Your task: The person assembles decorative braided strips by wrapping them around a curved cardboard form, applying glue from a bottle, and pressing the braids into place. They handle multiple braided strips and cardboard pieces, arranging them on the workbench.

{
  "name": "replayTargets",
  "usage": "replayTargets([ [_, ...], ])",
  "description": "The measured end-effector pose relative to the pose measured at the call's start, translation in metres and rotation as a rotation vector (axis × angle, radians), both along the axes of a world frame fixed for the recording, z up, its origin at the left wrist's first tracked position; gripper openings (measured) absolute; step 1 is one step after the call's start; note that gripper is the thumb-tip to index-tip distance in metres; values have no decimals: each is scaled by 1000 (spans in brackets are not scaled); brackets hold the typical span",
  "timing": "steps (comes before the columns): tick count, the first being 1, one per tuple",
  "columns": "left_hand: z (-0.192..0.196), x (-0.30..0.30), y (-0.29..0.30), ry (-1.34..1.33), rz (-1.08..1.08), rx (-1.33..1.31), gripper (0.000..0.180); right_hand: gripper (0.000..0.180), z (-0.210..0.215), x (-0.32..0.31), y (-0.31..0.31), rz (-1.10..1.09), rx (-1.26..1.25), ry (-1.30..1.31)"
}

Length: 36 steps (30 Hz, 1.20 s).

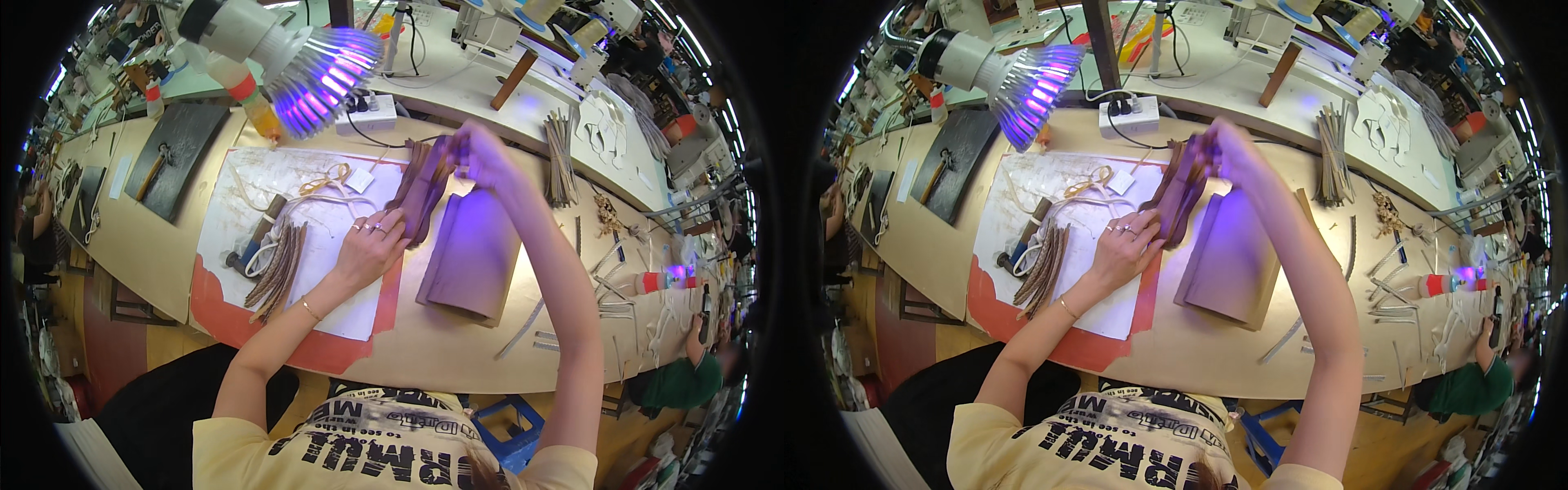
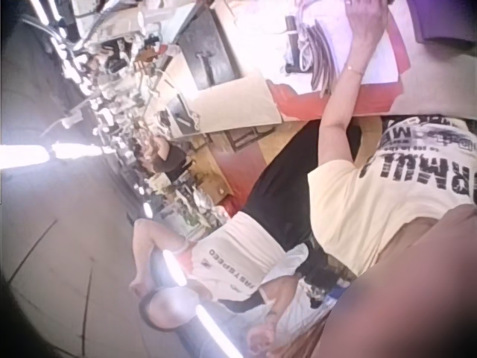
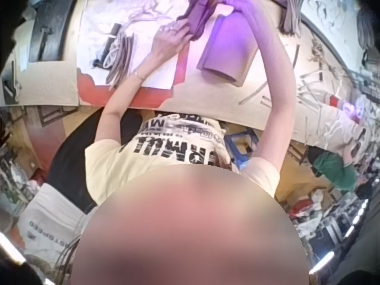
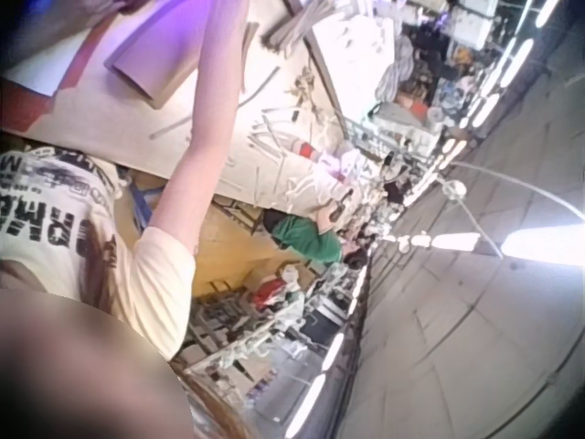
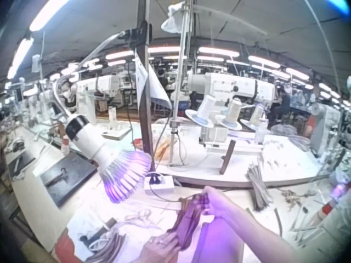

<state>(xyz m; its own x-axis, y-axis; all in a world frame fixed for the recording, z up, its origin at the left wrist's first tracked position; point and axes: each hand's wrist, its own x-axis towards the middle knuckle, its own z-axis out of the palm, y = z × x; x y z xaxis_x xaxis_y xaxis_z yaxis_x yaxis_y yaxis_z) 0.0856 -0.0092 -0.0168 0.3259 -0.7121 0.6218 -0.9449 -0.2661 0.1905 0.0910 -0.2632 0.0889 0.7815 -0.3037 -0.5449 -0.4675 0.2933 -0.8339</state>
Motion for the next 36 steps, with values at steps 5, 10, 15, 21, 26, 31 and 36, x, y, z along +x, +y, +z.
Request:
replayTargets([
  [5, 11, 5, -7, 32, 3, 83, 21, 26, 61, 24, -46, -201, -63, -365],
  [10, 49, -1, -11, 135, 34, -46, 21, 32, 114, -27, -39, -22, -342, -366],
  [15, 84, -36, -43, 2005, -540, -290, 52, 36, 110, -126, 1, 319, -431, -254],
  [21, 85, -71, -79, 2412, -565, -580, 68, 32, 96, -206, 20, 403, -240, -162],
  [26, 98, -86, -60, 1955, -955, 71, 51, 33, 99, -227, 7, 306, -13, -201],
  [31, 113, -79, -54, 1850, -803, 262, 28, 38, 104, -256, -24, 270, -78, -448],
  [36, 116, -65, -36, 1851, -630, 462, 13, 34, 68, -316, -30, 346, -239, -291],
])
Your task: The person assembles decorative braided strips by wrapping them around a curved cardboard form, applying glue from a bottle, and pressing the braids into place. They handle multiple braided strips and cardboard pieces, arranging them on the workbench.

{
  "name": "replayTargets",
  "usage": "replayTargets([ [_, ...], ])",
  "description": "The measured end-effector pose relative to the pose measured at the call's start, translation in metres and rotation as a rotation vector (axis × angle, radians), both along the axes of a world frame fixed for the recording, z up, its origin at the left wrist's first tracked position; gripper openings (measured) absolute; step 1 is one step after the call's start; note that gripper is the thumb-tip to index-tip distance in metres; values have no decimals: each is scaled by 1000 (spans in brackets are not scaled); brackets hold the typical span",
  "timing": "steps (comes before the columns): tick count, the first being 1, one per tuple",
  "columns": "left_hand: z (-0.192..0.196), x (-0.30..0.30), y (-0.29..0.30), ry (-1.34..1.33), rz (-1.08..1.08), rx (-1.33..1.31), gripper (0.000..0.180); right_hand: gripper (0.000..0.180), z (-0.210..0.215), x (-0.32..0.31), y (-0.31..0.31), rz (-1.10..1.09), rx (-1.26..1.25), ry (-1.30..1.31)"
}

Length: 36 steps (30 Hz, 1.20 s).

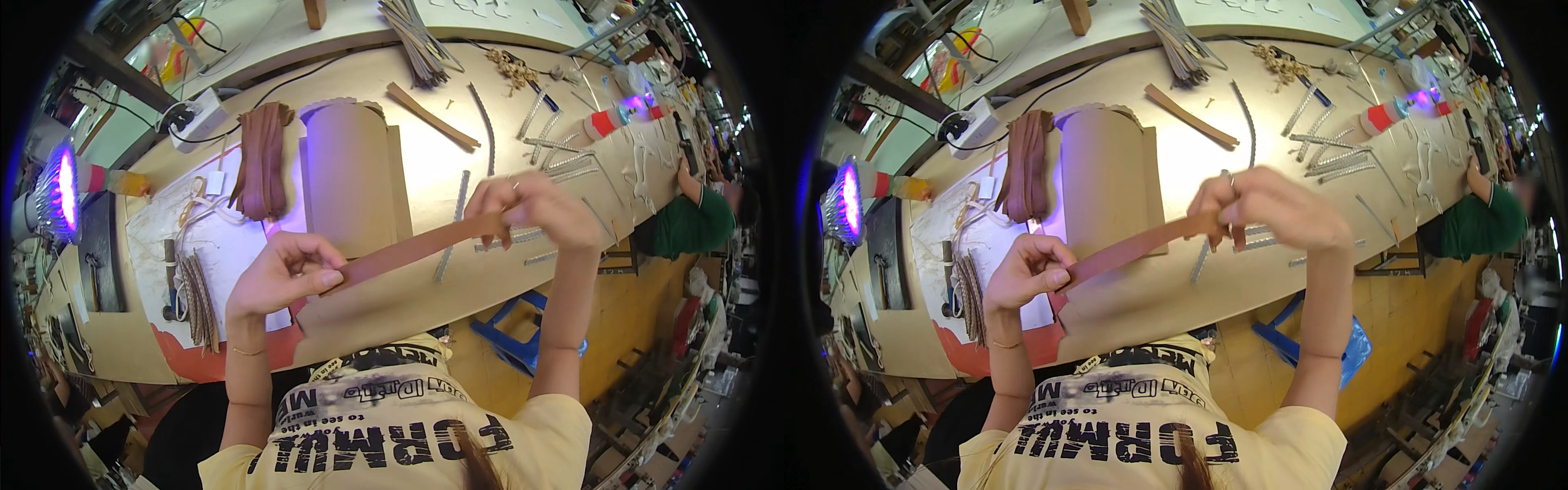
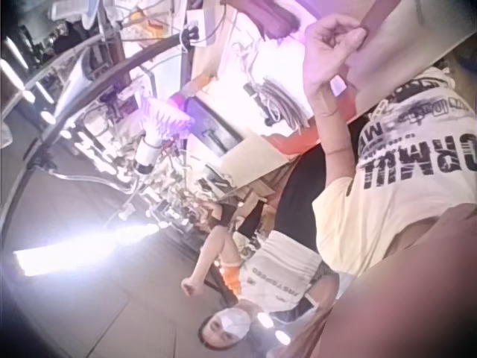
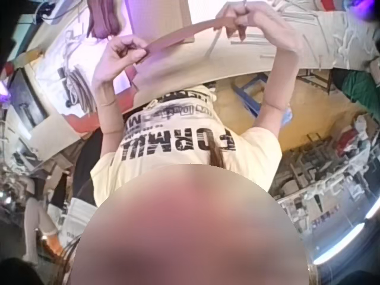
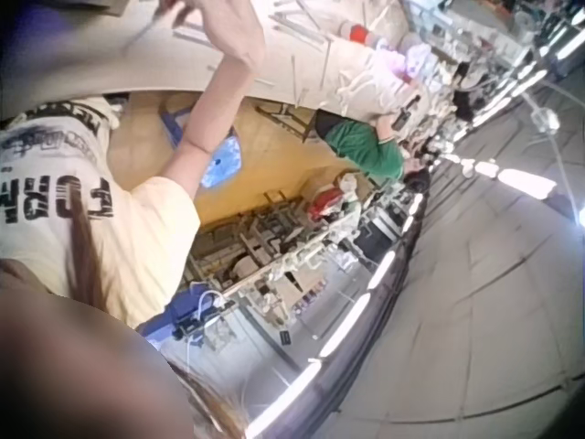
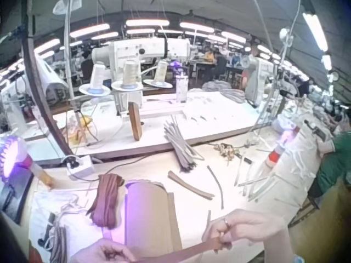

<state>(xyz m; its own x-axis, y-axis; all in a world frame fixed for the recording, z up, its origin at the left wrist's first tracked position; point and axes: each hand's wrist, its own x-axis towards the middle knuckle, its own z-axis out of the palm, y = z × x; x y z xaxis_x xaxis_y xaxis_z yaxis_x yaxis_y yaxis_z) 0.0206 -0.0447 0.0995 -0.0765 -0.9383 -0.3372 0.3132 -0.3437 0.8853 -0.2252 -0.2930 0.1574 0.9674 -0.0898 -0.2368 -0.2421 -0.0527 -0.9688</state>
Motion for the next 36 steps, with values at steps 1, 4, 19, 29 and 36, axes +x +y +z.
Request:
replayTargets([
  [1, -2, 2, 1, -155, -14, -27, 12, 31, -15, -10, 7, -51, -38, 78],
  [4, -5, -1, 4, -551, -5, -151, 11, 24, -48, -43, 29, -152, -249, 312],
  [19, -10, 22, -20, -708, 273, -88, 11, 30, -140, -52, 74, 222, -1455, -137],
  [29, -59, 15, -13, -373, 529, -146, 26, 28, -95, -14, 42, -276, -572, -183],
  [36, -60, 9, -8, -140, 697, -173, 34, 24, -6, 85, 8, -221, 33, -10],
])
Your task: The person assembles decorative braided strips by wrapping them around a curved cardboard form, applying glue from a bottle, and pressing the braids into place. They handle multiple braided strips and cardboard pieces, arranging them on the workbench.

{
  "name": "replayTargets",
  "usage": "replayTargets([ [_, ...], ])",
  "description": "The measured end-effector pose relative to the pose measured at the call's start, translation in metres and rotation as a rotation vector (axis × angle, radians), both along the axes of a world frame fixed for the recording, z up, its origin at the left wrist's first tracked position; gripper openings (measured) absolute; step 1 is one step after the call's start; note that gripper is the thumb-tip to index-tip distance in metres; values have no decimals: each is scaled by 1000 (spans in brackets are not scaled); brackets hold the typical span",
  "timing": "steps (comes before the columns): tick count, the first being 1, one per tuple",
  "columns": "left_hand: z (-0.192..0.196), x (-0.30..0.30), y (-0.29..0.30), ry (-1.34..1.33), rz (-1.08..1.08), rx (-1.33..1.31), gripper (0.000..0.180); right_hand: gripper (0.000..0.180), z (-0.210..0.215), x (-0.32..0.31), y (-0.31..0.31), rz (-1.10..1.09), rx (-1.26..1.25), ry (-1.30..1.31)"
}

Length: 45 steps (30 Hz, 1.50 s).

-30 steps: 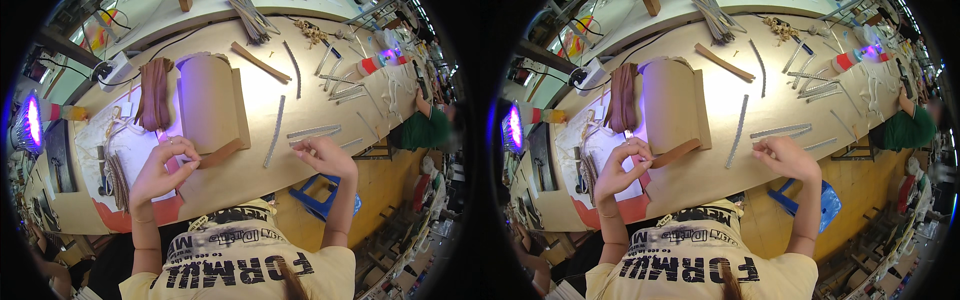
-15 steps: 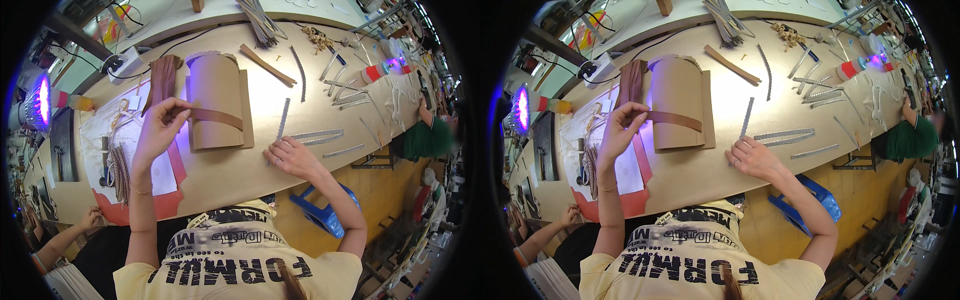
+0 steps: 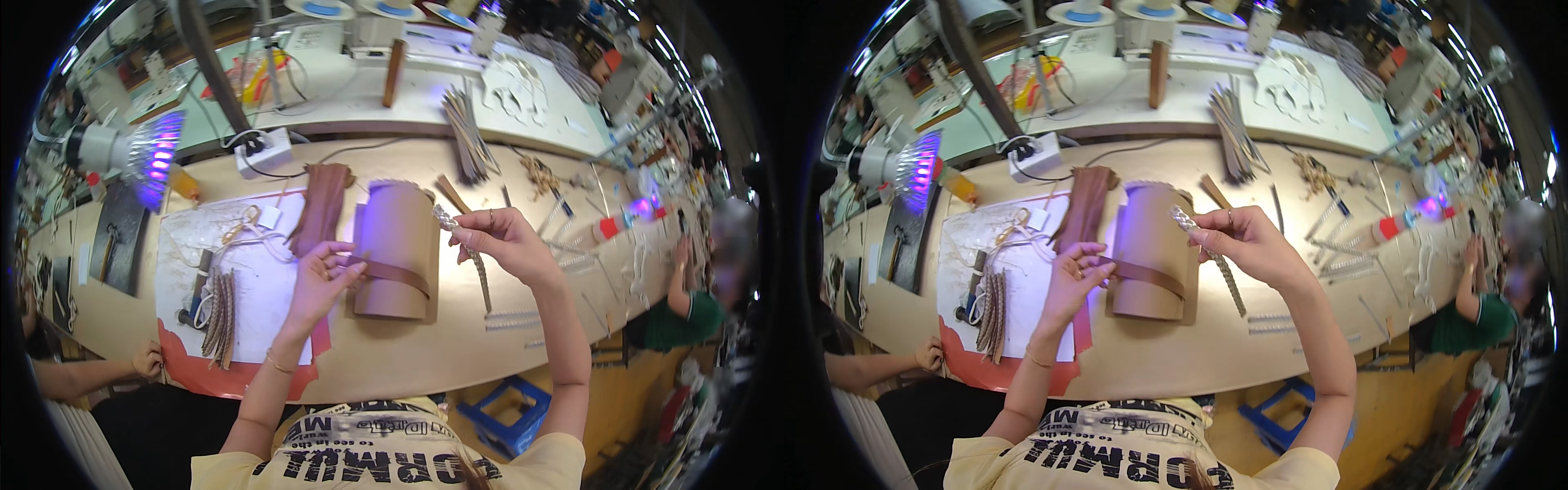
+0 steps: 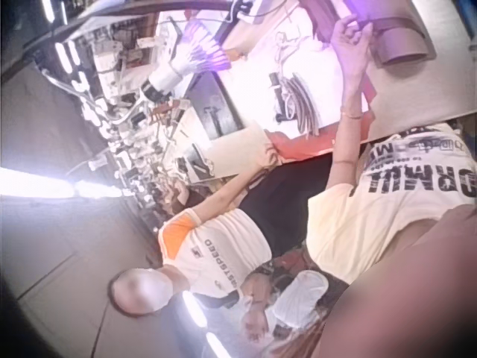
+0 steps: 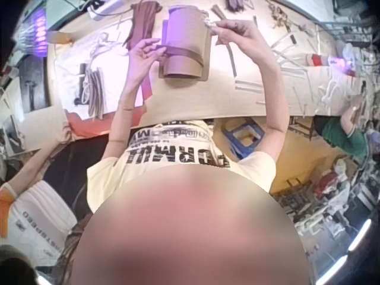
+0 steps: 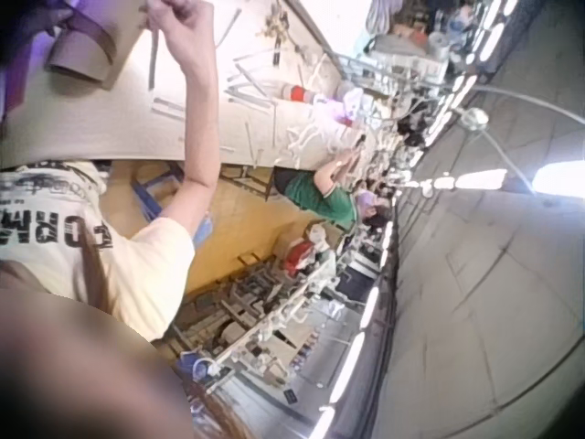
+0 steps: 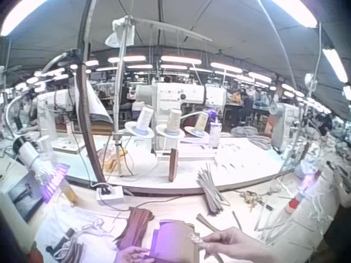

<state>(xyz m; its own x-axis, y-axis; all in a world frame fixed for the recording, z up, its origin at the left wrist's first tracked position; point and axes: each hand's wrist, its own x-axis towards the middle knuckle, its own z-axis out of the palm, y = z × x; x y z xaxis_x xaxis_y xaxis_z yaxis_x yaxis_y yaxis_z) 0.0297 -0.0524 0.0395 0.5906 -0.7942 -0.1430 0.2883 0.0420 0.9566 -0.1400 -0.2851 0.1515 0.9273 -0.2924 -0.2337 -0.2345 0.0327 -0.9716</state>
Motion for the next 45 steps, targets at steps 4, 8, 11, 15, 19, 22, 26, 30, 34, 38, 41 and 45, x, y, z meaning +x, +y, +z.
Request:
replayTargets([
  [4, -1, -2, 1, 214, 47, -32, 32, 27, 16, 60, 6, 177, -21, 33],
  [8, -3, -6, 0, 372, 72, -103, 33, 25, 20, 105, 18, 304, -55, 88],
  [11, -2, -5, 1, 394, 68, -123, 34, 22, 19, 130, 26, 388, -47, 78],
  [15, 2, -7, -2, 396, 105, -100, 33, 22, 19, 160, 36, 468, -42, 58],
  [19, 6, -9, -3, 452, 124, -87, 32, 23, 26, 171, 46, 513, -126, 61],
  [22, 4, -11, -2, 425, 144, -139, 30, 24, 29, 150, 49, 413, -224, 136],
  [26, 4, -17, -3, 451, 147, -170, 28, 26, 19, 88, 46, 233, -288, 222],
  [30, 22, -28, -17, 378, 123, -88, 28, 22, 15, 9, 32, -81, -193, 168],
  [34, 54, -51, -49, 367, -72, -215, 26, 17, 19, -62, 32, -433, -13, -180],
  [38, 68, -72, -73, 459, -112, -298, 25, 15, 29, -95, 35, -504, -194, -229],
  [41, 52, -61, -76, 383, 22, -228, 21, 15, 28, -86, 31, -450, -302, -148],
  [45, 22, -36, -55, 439, 275, -139, 23, 15, 6, -51, 26, -324, -170, -81],
])
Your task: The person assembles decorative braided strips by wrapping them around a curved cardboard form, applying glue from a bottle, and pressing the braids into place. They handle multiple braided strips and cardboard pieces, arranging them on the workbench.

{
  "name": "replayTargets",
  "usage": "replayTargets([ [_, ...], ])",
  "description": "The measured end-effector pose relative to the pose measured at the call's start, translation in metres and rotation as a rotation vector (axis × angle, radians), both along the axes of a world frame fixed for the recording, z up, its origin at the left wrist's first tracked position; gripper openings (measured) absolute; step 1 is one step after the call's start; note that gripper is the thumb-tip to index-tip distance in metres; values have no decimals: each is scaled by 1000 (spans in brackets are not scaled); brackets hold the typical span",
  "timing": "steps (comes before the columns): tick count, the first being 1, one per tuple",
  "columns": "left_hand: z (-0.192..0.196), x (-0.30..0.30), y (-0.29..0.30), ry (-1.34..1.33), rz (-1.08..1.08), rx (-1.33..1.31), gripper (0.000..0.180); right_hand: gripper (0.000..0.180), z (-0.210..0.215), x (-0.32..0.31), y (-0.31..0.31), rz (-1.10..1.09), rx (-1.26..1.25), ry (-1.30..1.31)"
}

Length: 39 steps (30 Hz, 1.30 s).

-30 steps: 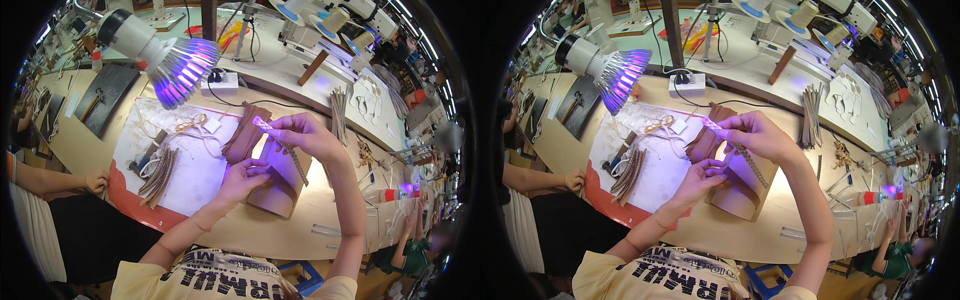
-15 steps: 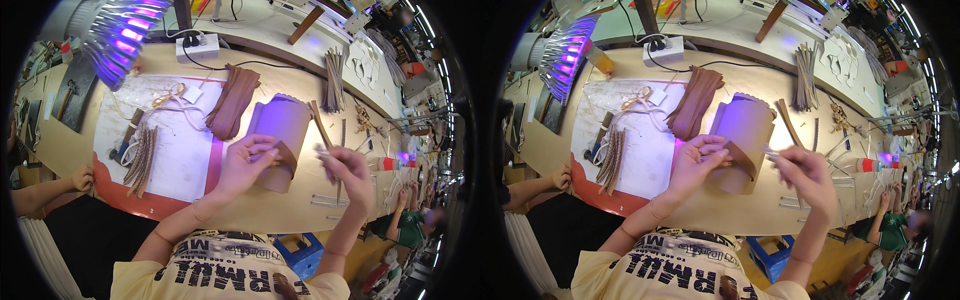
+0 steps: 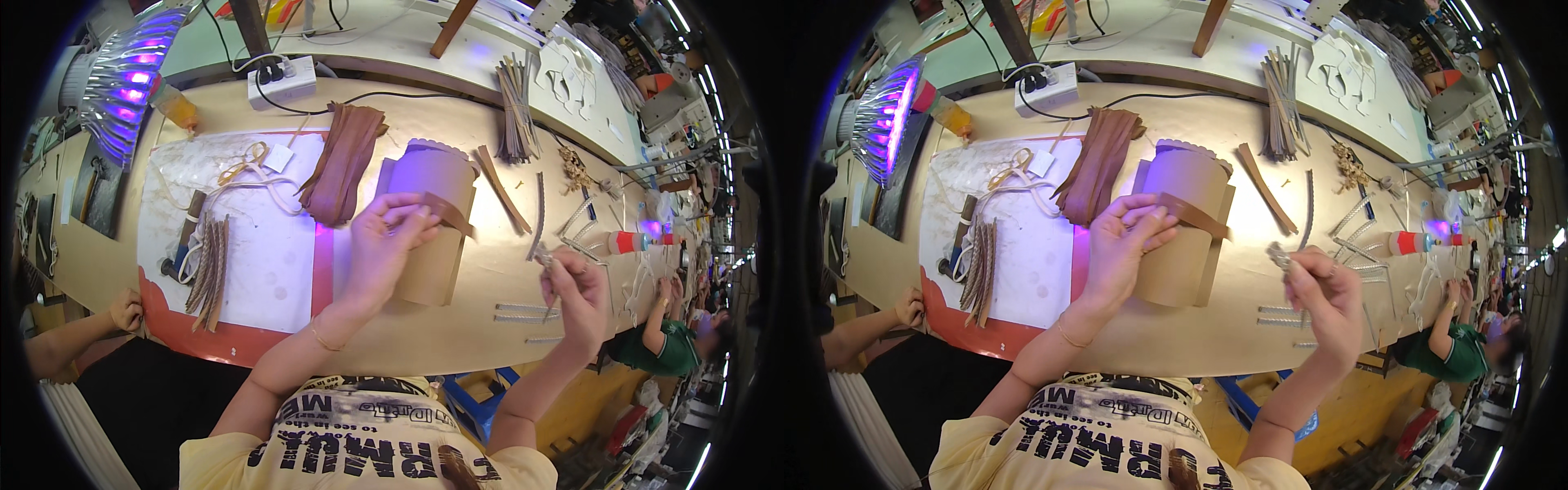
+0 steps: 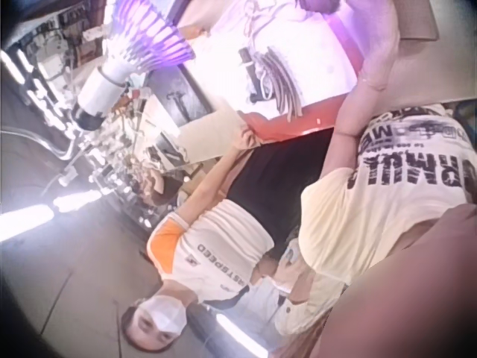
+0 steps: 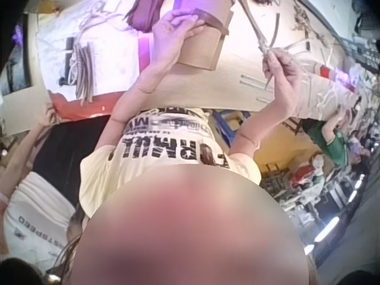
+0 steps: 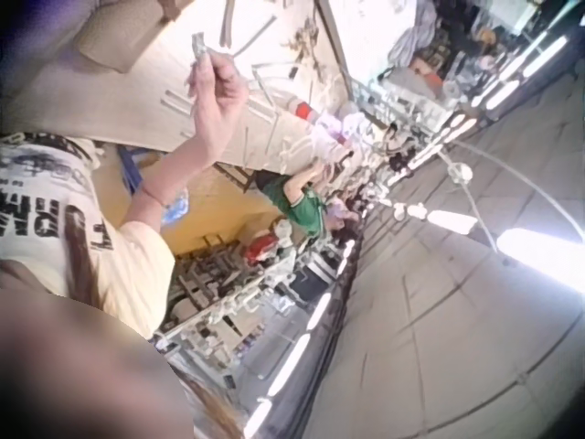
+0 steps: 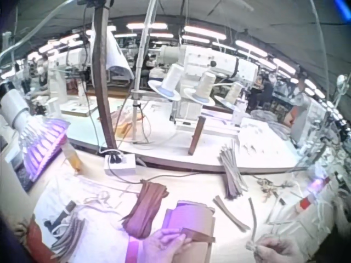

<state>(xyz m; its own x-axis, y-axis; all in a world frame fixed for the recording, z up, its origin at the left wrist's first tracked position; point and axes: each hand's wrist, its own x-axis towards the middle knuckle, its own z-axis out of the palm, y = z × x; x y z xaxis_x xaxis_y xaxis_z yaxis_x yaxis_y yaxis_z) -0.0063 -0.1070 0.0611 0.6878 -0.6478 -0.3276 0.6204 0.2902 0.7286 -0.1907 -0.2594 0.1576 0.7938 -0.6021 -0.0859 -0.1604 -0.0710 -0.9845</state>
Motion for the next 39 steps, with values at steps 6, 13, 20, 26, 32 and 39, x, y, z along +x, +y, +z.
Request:
replayTargets([
  [6, -25, 9, 24, 116, 111, 10, 25, 19, -29, 34, 0, 93, 200, 83],
  [13, -36, 14, 23, 136, 122, -39, 21, 20, -14, 57, -2, 102, 69, 230],
  [20, -35, 14, 20, 218, 136, -70, 24, 20, -22, 116, 10, 254, -23, 366],
  [26, -29, 11, 20, 205, 165, -104, 28, 20, -40, 151, 26, 290, 42, 474],
  [32, -26, 13, 20, 194, 166, -72, 34, 22, -44, 155, 24, 239, 97, 445],
  [39, -24, 15, 21, 199, 158, -99, 36, 22, -45, 154, 27, 262, 43, 465],
])
